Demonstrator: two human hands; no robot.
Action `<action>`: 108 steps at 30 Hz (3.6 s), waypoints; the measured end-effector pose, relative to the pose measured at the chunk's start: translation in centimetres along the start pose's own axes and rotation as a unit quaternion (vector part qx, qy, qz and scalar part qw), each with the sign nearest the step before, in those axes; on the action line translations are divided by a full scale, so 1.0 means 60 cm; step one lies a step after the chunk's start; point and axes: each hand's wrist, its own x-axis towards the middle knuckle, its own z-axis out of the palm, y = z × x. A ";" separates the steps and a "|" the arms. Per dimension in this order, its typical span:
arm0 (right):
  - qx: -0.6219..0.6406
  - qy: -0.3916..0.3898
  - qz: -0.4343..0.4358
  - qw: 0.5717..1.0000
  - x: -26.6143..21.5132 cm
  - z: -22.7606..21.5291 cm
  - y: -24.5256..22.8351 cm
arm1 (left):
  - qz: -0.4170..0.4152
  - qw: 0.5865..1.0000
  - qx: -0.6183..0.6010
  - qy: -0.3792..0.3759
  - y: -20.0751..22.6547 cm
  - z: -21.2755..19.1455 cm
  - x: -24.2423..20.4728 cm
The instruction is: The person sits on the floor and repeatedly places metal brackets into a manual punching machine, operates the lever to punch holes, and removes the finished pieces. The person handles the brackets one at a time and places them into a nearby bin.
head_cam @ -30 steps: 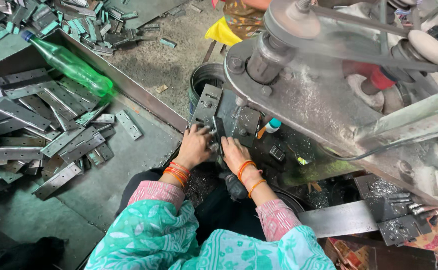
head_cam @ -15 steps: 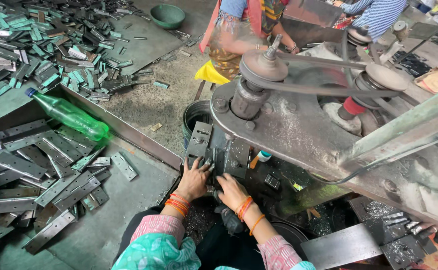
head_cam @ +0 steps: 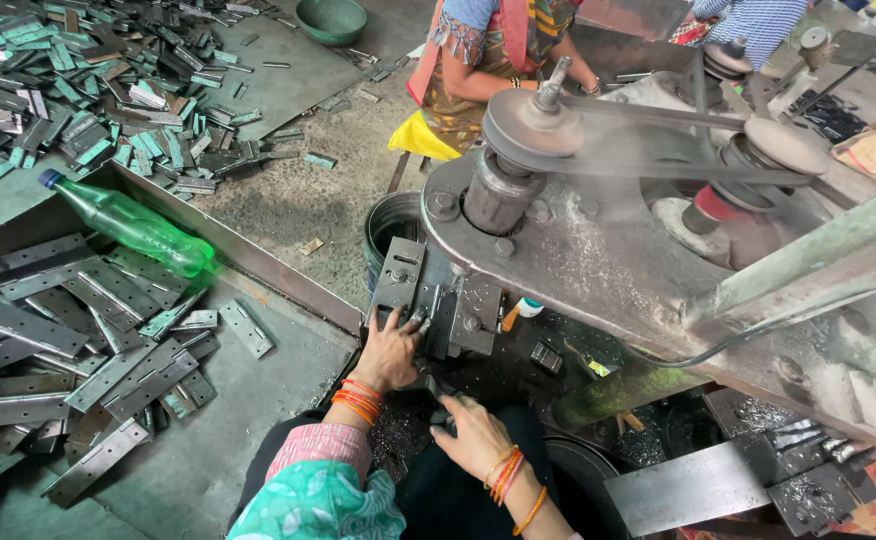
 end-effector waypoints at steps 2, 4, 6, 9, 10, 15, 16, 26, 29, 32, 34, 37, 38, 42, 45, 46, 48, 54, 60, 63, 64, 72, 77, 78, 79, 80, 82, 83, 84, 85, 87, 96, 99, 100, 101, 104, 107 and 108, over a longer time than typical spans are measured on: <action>-0.003 0.010 -0.009 1.000 0.007 -0.003 -0.002 | -0.001 1.000 -0.009 0.012 0.002 -0.002 0.000; -0.010 0.010 -0.014 1.000 0.013 -0.003 -0.002 | -0.005 0.998 -0.041 0.040 0.007 -0.001 0.000; -0.022 0.012 -0.020 0.999 0.014 0.001 -0.002 | -0.023 0.999 0.000 0.045 0.016 0.003 -0.001; -0.038 0.011 -0.022 0.999 0.015 0.005 -0.003 | -0.036 0.996 0.024 0.074 0.030 0.005 0.002; -0.042 0.011 -0.021 0.999 0.015 0.006 -0.002 | -0.038 0.995 0.025 0.087 0.033 0.005 0.003; -0.048 0.007 -0.014 0.999 0.014 0.005 -0.004 | -0.049 0.997 0.029 0.058 0.036 -0.002 0.003; -0.047 0.009 -0.015 0.999 0.013 0.005 -0.005 | -0.049 0.997 0.021 0.062 0.035 -0.003 0.002; -0.050 -0.009 -0.003 0.999 0.017 0.003 -0.002 | -0.047 0.997 0.031 0.047 0.022 -0.001 -0.001; -0.042 0.001 -0.007 0.999 0.017 0.005 0.001 | -0.057 0.997 0.013 0.045 0.025 0.001 -0.002; -0.038 -0.006 0.005 0.999 0.021 0.006 0.002 | -0.068 0.994 0.014 0.081 0.032 0.007 0.001; -0.042 -0.012 0.012 0.999 0.024 0.007 0.002 | -0.069 0.987 0.002 0.143 0.036 0.012 0.004; -0.044 -0.003 0.004 0.999 0.029 0.010 0.003 | -0.082 0.991 -0.005 0.105 0.033 0.021 0.007; -0.049 -0.004 0.006 0.999 0.029 0.010 0.004 | -0.080 0.991 -0.008 0.112 0.032 0.024 0.009; -0.054 -0.007 0.009 0.998 0.032 0.010 0.007 | -0.075 0.992 -0.013 0.103 0.023 0.035 0.013; -0.050 -0.005 0.012 0.999 0.029 0.008 0.003 | -0.068 0.992 -0.009 0.107 0.019 0.038 0.014; -0.049 -0.003 0.013 0.999 0.029 0.007 0.000 | -0.064 0.991 -0.007 0.115 0.017 0.038 0.016; -0.055 -0.003 0.011 0.998 0.027 0.005 -0.004 | -0.061 0.992 -0.013 0.110 0.015 0.040 0.019; -0.069 -0.018 0.041 0.997 0.029 0.011 -0.005 | -0.054 0.994 -0.008 0.096 0.011 0.042 0.027; -0.096 -0.027 0.061 0.993 -0.004 0.065 0.011 | -0.057 0.994 -0.007 0.097 0.010 0.039 0.031; -0.081 -0.017 0.052 0.995 -0.022 0.079 0.016 | -0.061 0.992 -0.028 0.107 0.009 0.034 0.040; -0.065 -0.009 0.048 0.997 -0.025 0.079 0.016 | -0.061 0.992 -0.035 0.109 0.009 0.034 0.041; -0.083 -0.070 0.027 0.994 0.042 0.007 -0.004 | -0.061 0.994 0.022 0.083 0.023 0.052 0.034; -0.103 -0.066 0.032 0.992 0.050 0.011 0.000 | -0.054 0.995 0.014 0.087 0.026 0.060 0.033; -0.104 -0.067 0.035 0.992 0.045 0.020 0.004 | -0.056 0.996 0.012 0.071 0.026 0.061 0.032; -0.106 -0.067 0.038 0.991 0.038 0.031 0.008 | -0.059 0.997 0.011 0.055 0.028 0.062 0.030; -0.108 -0.058 0.042 0.992 0.037 0.038 0.012 | -0.058 0.995 0.002 0.076 0.027 0.060 0.035; -0.112 -0.042 0.050 0.992 0.014 0.063 0.018 | -0.057 0.992 -0.016 0.114 0.026 0.058 0.035; -0.098 -0.030 0.053 0.993 -0.002 0.076 0.020 | -0.055 0.990 -0.019 0.125 0.026 0.058 0.034; -0.085 -0.017 0.056 0.995 -0.018 0.087 0.021 | -0.053 0.989 -0.022 0.138 0.026 0.057 0.034; -0.071 -0.004 0.059 0.996 -0.025 0.095 0.021 | -0.050 0.987 -0.024 0.150 0.026 0.056 0.033; -0.094 -0.019 0.043 0.994 -0.028 0.088 0.026 | -0.060 0.987 -0.023 0.145 0.030 0.051 0.036; -0.111 -0.071 0.036 0.991 0.057 0.008 -0.003 | -0.068 0.994 -0.003 0.082 0.036 0.035 0.014; -0.118 -0.068 0.040 0.990 0.048 0.021 0.000 | -0.061 0.993 -0.022 0.101 0.037 0.044 0.008; -0.116 -0.061 0.038 0.991 0.045 0.027 0.003 | -0.061 0.992 -0.027 0.104 0.035 0.046 0.009; -0.117 -0.057 0.043 0.991 0.038 0.036 0.007 | -0.059 0.992 -0.035 0.108 0.034 0.047 0.011; -0.112 -0.032 0.045 0.992 0.004 0.069 0.015 | -0.058 0.990 -0.045 0.117 0.026 0.042 0.025; -0.100 -0.017 0.043 0.994 -0.026 0.098 0.026 | -0.061 0.992 -0.038 0.101 0.031 0.041 0.027; -0.107 -0.024 0.043 0.993 -0.028 0.101 0.027 | -0.064 0.993 -0.035 0.096 0.030 0.037 0.029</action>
